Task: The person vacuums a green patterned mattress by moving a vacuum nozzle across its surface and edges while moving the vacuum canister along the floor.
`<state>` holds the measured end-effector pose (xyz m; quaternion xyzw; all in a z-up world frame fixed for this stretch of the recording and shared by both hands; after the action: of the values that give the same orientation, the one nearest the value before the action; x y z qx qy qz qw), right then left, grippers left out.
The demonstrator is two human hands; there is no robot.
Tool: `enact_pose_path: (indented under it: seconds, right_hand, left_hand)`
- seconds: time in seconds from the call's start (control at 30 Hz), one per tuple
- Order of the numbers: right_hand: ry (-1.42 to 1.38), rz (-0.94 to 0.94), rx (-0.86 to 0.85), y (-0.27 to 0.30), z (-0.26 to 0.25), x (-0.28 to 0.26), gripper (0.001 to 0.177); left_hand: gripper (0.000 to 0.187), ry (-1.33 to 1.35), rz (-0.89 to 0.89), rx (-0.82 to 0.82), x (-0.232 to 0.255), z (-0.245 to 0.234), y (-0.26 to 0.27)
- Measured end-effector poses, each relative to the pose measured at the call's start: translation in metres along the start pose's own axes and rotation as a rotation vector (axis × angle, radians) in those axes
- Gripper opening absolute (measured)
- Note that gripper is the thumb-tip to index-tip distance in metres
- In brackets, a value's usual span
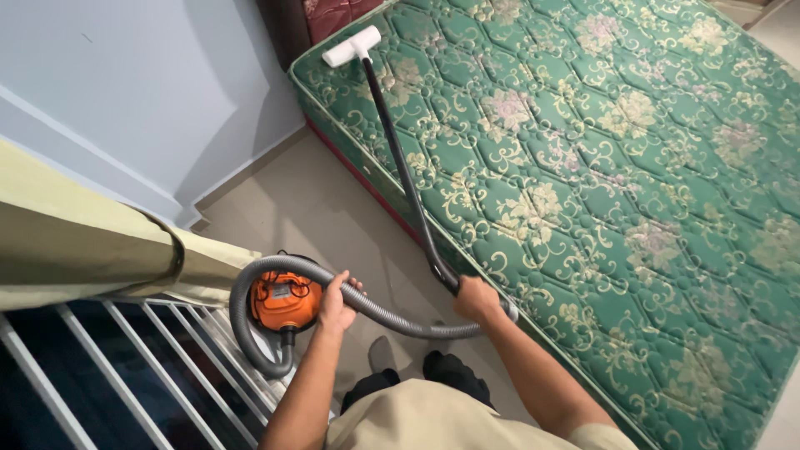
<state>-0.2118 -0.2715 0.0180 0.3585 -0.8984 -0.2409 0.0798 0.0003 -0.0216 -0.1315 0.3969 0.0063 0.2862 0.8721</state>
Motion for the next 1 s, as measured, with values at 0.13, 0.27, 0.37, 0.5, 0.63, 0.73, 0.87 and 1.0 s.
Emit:
enact_pose_path:
  seconds: [0.13,0.27,0.37,0.5,0.63,0.73,0.87,1.0]
  right_hand:
    - [-0.013,-0.004,0.050,-0.011,-0.033,-0.006,0.029]
    - [0.010,0.000,0.028,-0.009,-0.036,0.005,0.030]
    - [0.002,0.012,-0.004,-0.006,-0.016,0.028,0.028]
    - [-0.004,-0.009,-0.009,0.002,0.017,0.064,0.027]
    - [0.041,-0.028,-0.032,0.006,0.028,0.090,0.030]
    - [0.038,-0.030,-0.033,0.006,0.014,0.099,0.031]
    - [0.001,-0.065,0.002,-0.010,-0.025,0.100,0.033]
    - [0.024,-0.183,0.104,-0.015,-0.041,0.093,0.037]
  left_hand:
    - [0.015,0.015,0.016,-0.011,-0.002,-0.002,0.006]
    - [0.017,0.029,0.036,0.011,-0.002,-0.001,0.012]
    - [0.014,0.040,0.054,0.040,-0.007,0.000,0.019]
    - [0.015,0.063,0.065,0.018,-0.031,0.006,0.021]
    - [0.017,0.075,0.061,-0.002,-0.069,0.011,0.026]
    - [0.015,0.077,0.083,0.009,-0.087,0.008,0.040]
    - [0.014,0.110,0.131,0.074,-0.097,-0.005,0.054]
    - [0.015,0.154,0.194,0.023,-0.104,-0.012,0.067]
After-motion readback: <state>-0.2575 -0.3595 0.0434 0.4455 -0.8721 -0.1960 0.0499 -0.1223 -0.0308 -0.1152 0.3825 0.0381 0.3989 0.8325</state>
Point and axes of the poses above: each hand's wrist, its own y-axis away from the middle knuckle, its own z-axis out of the palm, x = y × z, the point moved 9 cm from there along -y, towards the middle knuckle, and after that the axes turned 13 degrees about y, right-handed, at the moved point
